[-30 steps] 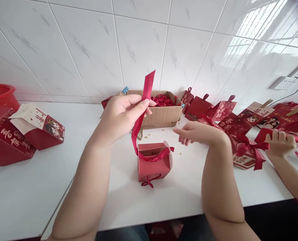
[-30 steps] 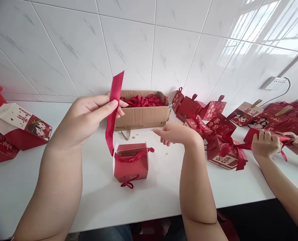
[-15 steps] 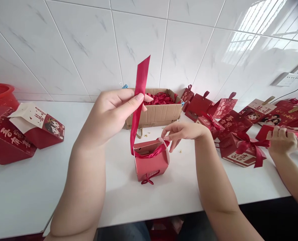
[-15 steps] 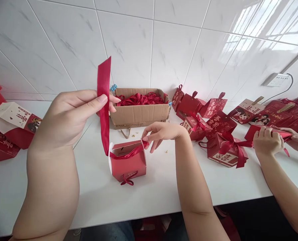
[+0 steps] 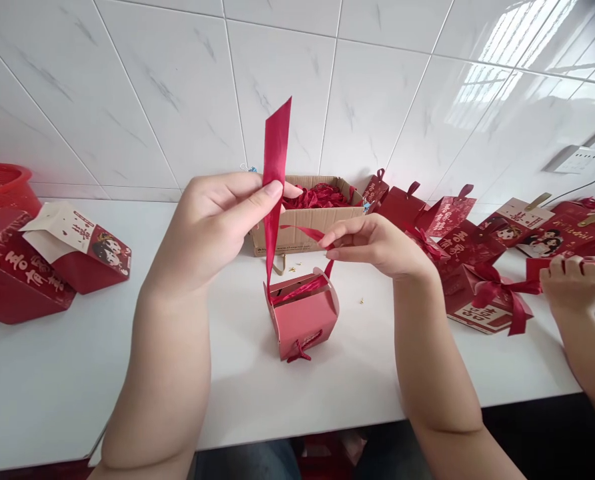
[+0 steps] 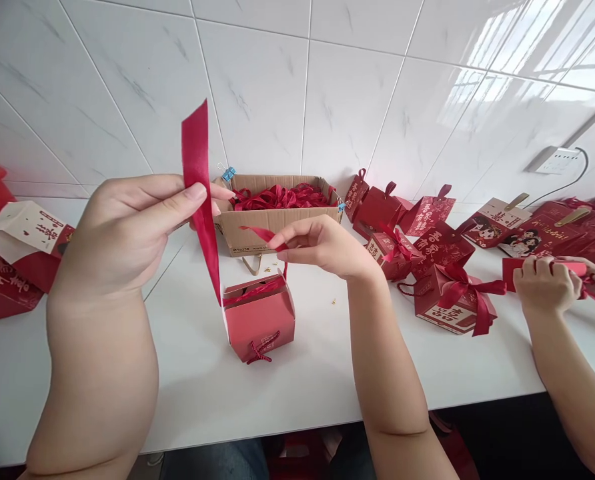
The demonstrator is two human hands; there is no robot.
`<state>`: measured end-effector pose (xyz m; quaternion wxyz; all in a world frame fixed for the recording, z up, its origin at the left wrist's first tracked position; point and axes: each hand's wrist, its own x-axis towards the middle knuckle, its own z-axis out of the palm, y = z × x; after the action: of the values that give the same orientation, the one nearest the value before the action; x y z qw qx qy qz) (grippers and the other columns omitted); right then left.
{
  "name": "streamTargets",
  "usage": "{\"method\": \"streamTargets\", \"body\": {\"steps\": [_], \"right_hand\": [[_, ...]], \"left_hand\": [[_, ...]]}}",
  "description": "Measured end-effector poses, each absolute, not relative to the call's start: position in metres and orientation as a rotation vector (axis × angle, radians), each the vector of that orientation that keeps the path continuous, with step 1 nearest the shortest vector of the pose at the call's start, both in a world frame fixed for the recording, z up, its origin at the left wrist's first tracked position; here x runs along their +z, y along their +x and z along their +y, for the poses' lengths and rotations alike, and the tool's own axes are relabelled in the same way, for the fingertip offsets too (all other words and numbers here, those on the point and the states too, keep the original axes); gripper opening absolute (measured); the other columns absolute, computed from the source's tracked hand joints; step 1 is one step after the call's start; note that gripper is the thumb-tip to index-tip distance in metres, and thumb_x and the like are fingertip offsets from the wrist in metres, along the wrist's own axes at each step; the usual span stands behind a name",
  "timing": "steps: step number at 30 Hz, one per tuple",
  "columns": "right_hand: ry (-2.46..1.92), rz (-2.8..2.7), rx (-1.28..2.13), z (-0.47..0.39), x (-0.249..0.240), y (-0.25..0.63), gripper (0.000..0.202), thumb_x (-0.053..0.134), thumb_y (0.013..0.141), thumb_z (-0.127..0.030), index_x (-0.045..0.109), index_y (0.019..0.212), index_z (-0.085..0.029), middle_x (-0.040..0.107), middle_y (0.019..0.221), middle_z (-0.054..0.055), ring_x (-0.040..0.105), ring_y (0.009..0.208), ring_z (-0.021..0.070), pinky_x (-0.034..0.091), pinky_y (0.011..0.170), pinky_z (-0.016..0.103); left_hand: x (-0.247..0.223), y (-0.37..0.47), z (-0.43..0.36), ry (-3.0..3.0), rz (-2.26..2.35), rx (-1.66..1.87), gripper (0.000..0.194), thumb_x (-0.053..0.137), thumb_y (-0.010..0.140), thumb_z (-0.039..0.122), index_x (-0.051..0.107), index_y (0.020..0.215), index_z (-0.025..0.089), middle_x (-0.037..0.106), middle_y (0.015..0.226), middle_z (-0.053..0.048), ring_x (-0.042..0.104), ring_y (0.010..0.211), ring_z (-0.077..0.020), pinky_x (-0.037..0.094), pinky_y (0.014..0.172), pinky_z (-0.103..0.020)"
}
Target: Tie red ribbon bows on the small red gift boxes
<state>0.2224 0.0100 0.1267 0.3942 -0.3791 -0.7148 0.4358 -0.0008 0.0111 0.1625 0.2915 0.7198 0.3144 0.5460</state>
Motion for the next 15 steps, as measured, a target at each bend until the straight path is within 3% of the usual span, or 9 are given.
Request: {"method": "streamTargets", "body": {"steps": [3,8,15], "right_hand": [[-0.833,-1.666,0.994,0.008,0.127,0.217,0.016,0.071,0.077,-0.028,0.074,0.092,-0.023,0.072,0.107,0.003,0.065,0.105,0.0203,0.054,0.09,0.038],[-0.796,-1.467,0.723,0.008,0.122,0.205,0.02,0.07,0.079,-0.035,0.072,0.097,-0.025,0.072,0.103,0.002,0.067,0.101,0.0205,0.057,0.089,0.041],[-0.754,-1.43,0.453,0.006,0.122,0.2,0.018,0.064,0.085,-0.037,0.071,0.101,-0.03,0.069,0.11,0.0,0.06,0.116,0.0242,0.053,0.097,0.046]], "left_hand": [[0.162,0.001,0.01,1.852,0.783,1.506,0.012,0.065,0.084,0.026,0.077,0.081,0.024,0.072,0.08,0.0,0.067,0.088,-0.0192,0.053,0.084,-0.033],[0.161,0.005,0.012,1.751,0.635,1.553,0.004,0.07,0.08,0.019,0.073,0.081,0.021,0.072,0.077,0.002,0.064,0.071,-0.0109,0.053,0.065,-0.024],[0.154,0.018,0.015,1.758,0.776,1.625,0.007,0.07,0.08,0.03,0.073,0.08,0.024,0.071,0.078,0.002,0.066,0.077,-0.0145,0.054,0.071,-0.029]]}}
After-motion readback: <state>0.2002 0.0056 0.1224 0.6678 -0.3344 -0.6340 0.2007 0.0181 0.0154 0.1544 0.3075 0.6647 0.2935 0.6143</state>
